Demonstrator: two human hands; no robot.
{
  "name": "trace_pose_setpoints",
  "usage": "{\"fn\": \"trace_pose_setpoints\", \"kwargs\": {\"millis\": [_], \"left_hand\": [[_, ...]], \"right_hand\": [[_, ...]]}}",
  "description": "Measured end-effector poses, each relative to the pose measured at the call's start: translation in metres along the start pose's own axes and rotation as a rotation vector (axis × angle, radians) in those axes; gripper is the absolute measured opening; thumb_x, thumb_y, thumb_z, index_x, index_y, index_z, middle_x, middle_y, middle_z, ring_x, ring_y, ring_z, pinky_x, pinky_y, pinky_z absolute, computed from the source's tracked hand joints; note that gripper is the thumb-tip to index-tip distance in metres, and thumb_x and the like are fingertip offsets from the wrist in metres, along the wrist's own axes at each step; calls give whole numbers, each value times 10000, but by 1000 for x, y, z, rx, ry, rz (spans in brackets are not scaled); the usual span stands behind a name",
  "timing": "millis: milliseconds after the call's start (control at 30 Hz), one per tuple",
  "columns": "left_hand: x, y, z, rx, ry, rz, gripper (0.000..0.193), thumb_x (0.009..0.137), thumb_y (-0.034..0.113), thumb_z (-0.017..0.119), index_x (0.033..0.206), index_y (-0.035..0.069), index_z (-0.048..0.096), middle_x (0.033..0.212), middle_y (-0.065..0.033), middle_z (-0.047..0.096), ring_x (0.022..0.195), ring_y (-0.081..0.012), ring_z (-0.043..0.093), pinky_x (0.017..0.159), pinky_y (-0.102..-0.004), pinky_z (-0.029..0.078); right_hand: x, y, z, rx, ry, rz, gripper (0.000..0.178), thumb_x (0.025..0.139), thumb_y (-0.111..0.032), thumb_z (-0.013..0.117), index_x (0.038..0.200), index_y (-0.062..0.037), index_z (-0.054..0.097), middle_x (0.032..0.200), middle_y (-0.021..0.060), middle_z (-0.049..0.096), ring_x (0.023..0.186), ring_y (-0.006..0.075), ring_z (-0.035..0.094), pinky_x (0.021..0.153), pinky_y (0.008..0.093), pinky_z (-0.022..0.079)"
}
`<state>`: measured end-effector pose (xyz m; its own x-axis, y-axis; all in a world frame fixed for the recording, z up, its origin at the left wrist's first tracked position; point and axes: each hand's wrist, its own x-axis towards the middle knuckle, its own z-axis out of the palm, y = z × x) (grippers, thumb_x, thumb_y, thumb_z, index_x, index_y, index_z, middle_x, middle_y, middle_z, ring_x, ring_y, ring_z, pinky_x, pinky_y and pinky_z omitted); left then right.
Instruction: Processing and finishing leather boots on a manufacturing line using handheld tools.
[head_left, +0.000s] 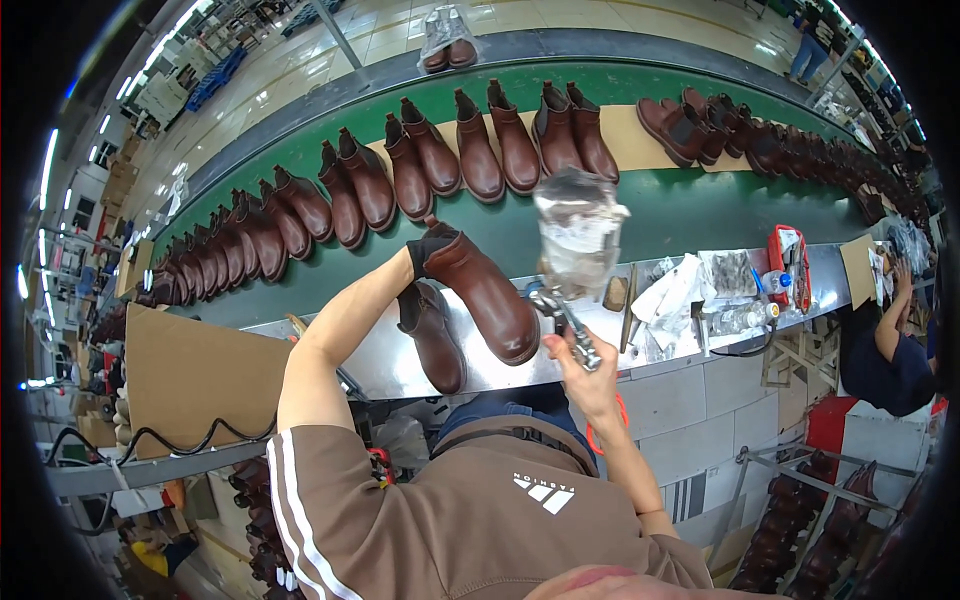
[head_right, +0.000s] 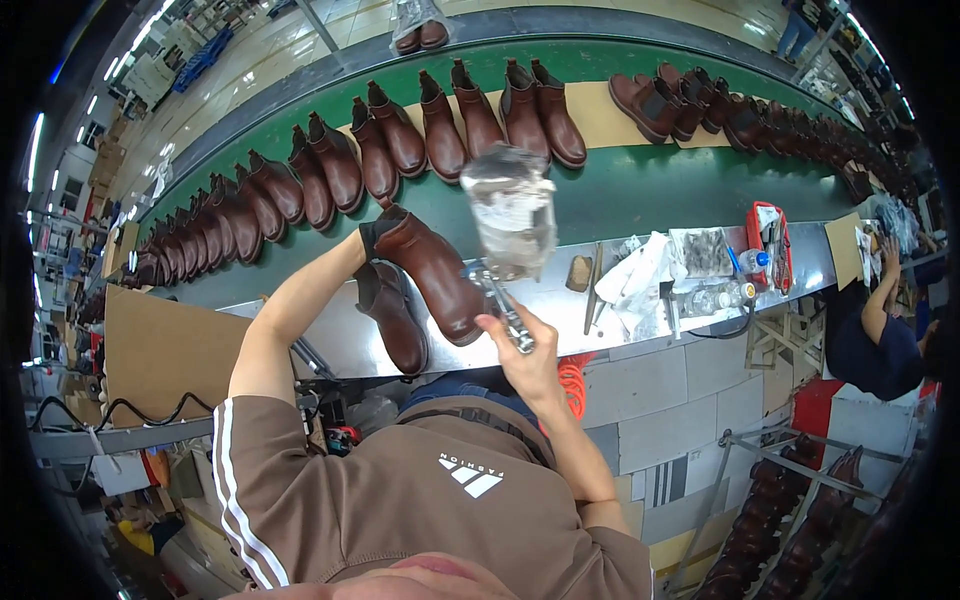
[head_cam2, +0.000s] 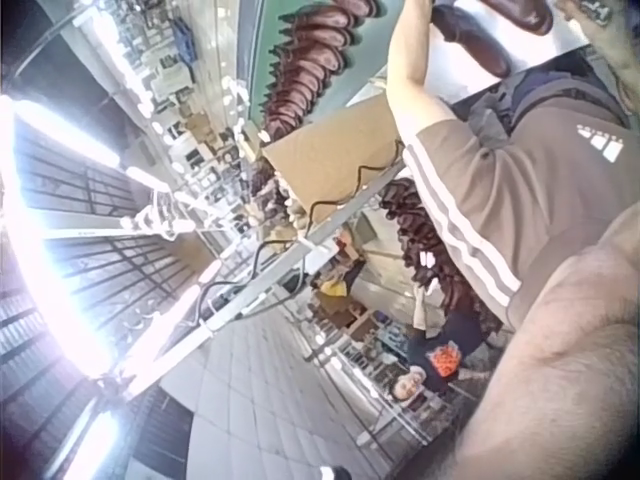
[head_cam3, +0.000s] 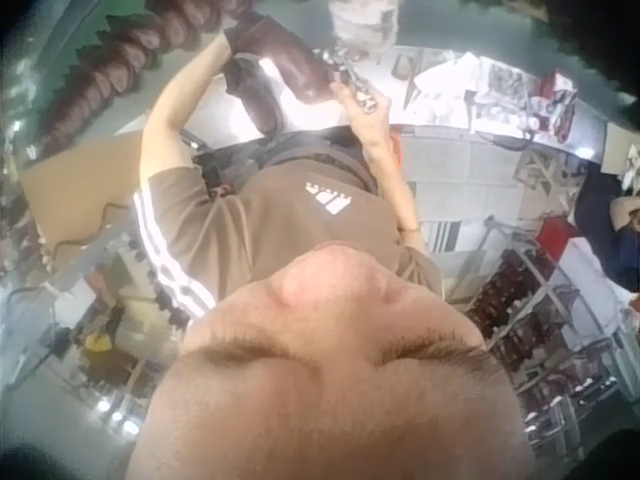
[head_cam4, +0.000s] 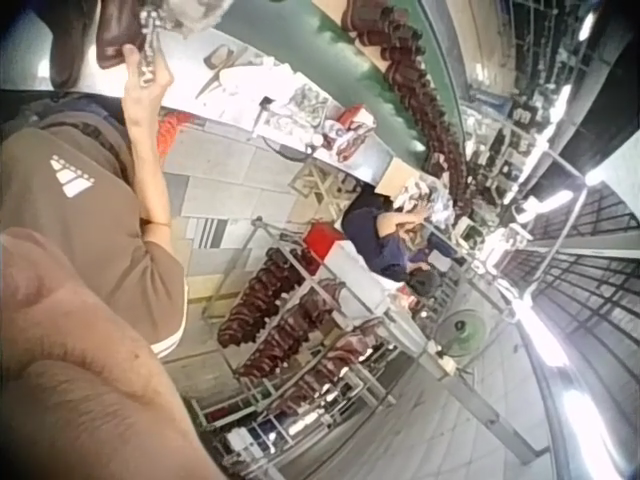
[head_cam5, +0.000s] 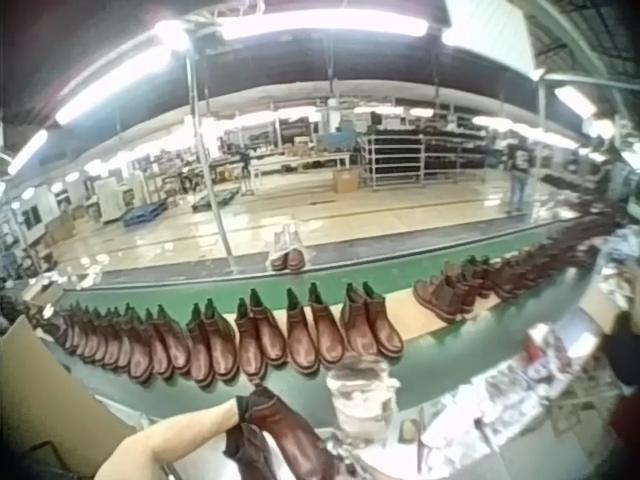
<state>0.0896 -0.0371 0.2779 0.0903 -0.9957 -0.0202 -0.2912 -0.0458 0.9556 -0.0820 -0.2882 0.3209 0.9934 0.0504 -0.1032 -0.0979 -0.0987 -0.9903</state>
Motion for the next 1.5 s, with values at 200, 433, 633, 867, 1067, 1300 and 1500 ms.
{"fn": "trace_pose_setpoints", "kwargs": {"millis": [200, 433, 633, 867, 1067, 1300, 1500], "left_hand": [[-4, 15, 12, -178, 90, 86, 630, 566, 142, 792, 1125, -31, 559, 1128, -126, 603, 993, -185, 603, 912, -310, 461], [-13, -4, 13, -360, 84, -33, 848, 384, 154, 878, 1145, -37, 555, 1128, -125, 609, 1014, -187, 606, 907, -315, 472], [-12, 8, 12, -315, 163, -15, 742, 525, 167, 829, 1179, -21, 534, 1164, -116, 588, 1054, -190, 578, 930, -317, 453], [-13, 17, 13, -34, 277, -81, 632, 641, 153, 746, 1213, 10, 518, 1215, -105, 555, 1106, -200, 539, 965, -325, 423], [46, 17, 16, 207, 365, -134, 539, 740, 141, 675, 1241, 37, 505, 1259, -96, 528, 1150, -207, 505, 994, -333, 397], [28, -12, 18, 939, 221, -35, 506, 805, 120, 595, 1292, 95, 461, 1361, -70, 440, 1228, -221, 434, 1037, -340, 340], [11, -48, 12, 1050, 143, -8, 458, 846, 98, 531, 1299, 104, 459, 1371, -27, 448, 1165, -147, 487, 935, -306, 386]], "right_hand": [[-9, 8, -15, 52, 21, -83, 183, 827, -87, 684, 747, 25, 564, 661, 10, 580, 624, 76, 544, 566, 232, 458], [-7, -15, -17, -52, -169, -73, 226, 805, -136, 714, 724, 16, 567, 639, 4, 562, 596, 79, 533, 542, 226, 451], [-15, 8, -29, 11, -107, 13, 219, 805, -159, 707, 804, 37, 609, 575, -29, 424, 557, 56, 361, 484, 232, 317], [-13, -8, -31, -123, -56, 50, 262, 814, -162, 708, 704, 27, 563, 605, -2, 519, 588, 63, 505, 557, 235, 444], [-12, 18, -28, 12, 33, -39, 284, 812, -182, 706, 962, 48, 633, 625, -24, 495, 575, 53, 418, 507, 221, 352], [-2, -24, -14, -46, -51, -113, 356, 804, -160, 707, 1064, 65, 613, 643, 17, 539, 595, 71, 467, 533, 228, 391], [-4, -20, -12, -132, -150, -109, 344, 808, -137, 691, 1071, 69, 609, 774, 132, 658, 681, 112, 568, 628, 273, 461]]}}
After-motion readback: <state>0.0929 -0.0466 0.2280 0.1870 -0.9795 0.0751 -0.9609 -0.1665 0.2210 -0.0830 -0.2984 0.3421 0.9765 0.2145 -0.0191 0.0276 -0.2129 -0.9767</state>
